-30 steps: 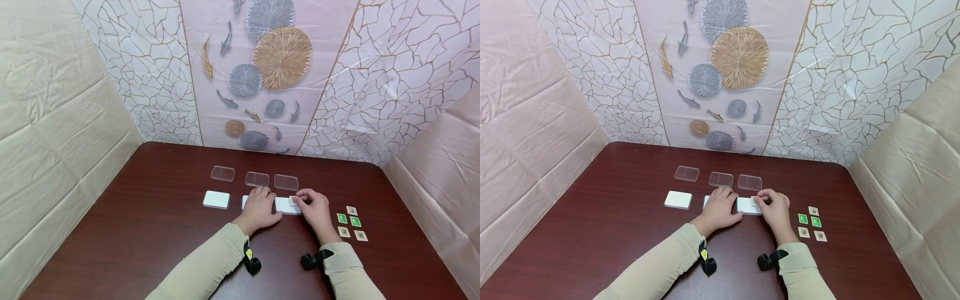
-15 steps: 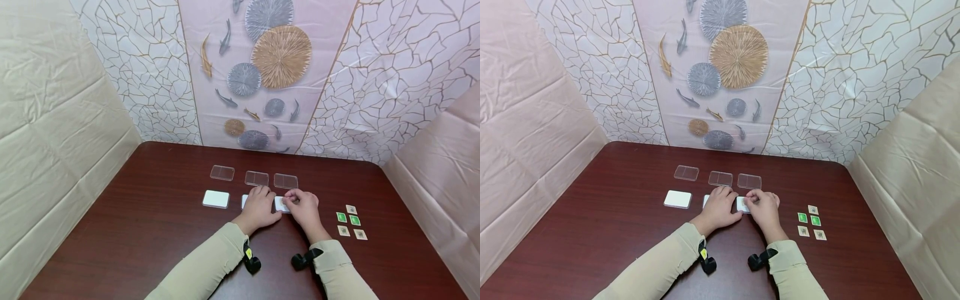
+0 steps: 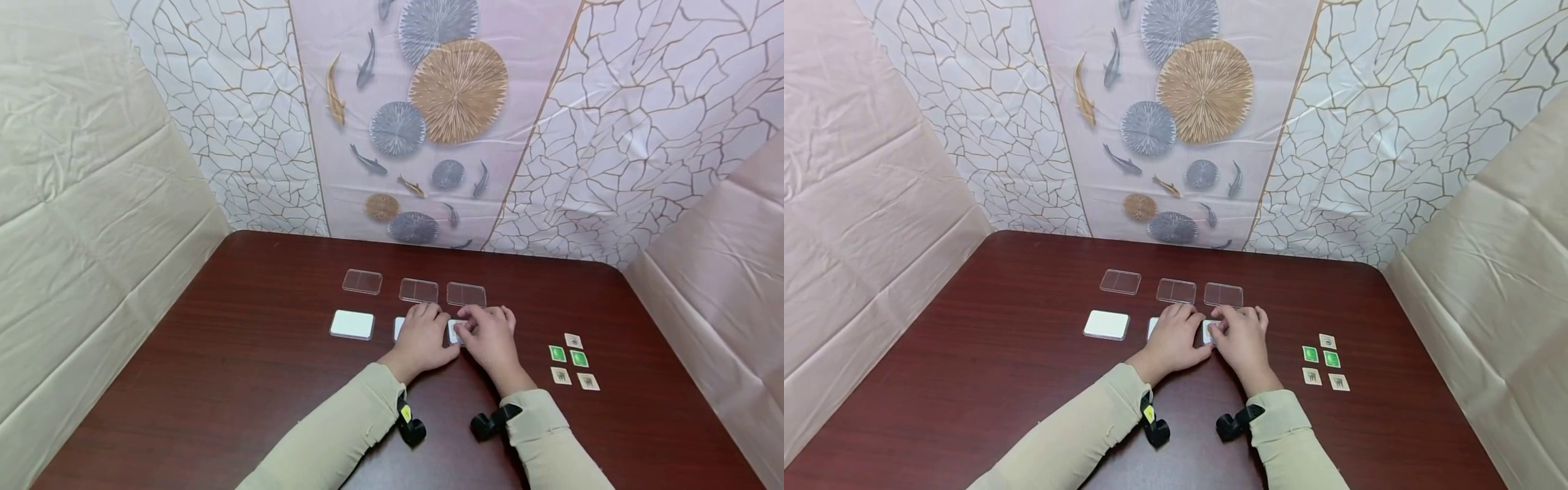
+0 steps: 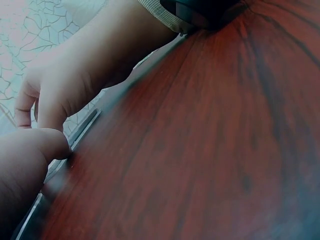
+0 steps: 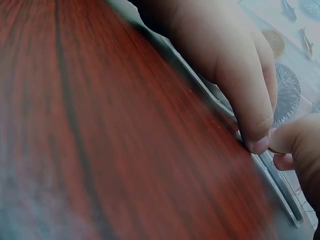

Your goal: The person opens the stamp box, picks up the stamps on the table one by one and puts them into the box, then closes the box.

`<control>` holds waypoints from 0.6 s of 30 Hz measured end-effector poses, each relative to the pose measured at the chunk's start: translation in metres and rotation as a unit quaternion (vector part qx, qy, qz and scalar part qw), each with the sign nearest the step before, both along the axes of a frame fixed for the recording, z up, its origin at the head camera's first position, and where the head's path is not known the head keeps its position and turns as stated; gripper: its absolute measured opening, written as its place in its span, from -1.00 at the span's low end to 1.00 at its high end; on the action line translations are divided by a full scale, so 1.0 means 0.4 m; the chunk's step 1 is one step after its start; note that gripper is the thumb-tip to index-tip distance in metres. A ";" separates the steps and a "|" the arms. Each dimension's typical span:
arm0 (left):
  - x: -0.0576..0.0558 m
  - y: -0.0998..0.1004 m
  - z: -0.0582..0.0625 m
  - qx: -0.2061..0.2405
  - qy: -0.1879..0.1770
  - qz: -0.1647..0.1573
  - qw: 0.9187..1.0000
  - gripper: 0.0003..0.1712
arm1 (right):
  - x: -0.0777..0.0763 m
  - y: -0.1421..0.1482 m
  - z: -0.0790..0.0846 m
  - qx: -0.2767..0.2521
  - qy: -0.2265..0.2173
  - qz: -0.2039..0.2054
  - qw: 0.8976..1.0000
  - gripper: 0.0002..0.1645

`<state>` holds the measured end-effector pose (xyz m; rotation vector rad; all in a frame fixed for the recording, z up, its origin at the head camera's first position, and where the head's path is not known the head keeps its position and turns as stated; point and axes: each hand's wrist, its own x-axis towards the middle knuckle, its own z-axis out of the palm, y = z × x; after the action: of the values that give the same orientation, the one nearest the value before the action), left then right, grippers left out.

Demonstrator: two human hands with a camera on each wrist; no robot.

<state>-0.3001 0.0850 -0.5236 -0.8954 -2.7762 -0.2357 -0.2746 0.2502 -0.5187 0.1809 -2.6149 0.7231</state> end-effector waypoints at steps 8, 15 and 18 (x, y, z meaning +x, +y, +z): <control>0.000 0.000 0.002 0.000 -0.001 0.001 1.000 -0.38 | -0.004 -0.008 0.004 0.059 0.017 0.014 0.998 -0.80; -0.001 0.001 -0.002 -0.002 0.000 0.001 1.000 -0.37 | -0.002 -0.009 0.001 0.094 0.023 0.002 0.995 -0.84; -0.001 0.001 -0.002 -0.004 -0.002 0.000 1.000 -0.36 | 0.003 -0.008 0.001 0.102 0.018 -0.008 0.995 -0.83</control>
<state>-0.3005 0.0853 -0.5243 -0.8973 -2.7821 -0.2267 -0.2736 0.2471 -0.5184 0.2309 -2.6500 0.4407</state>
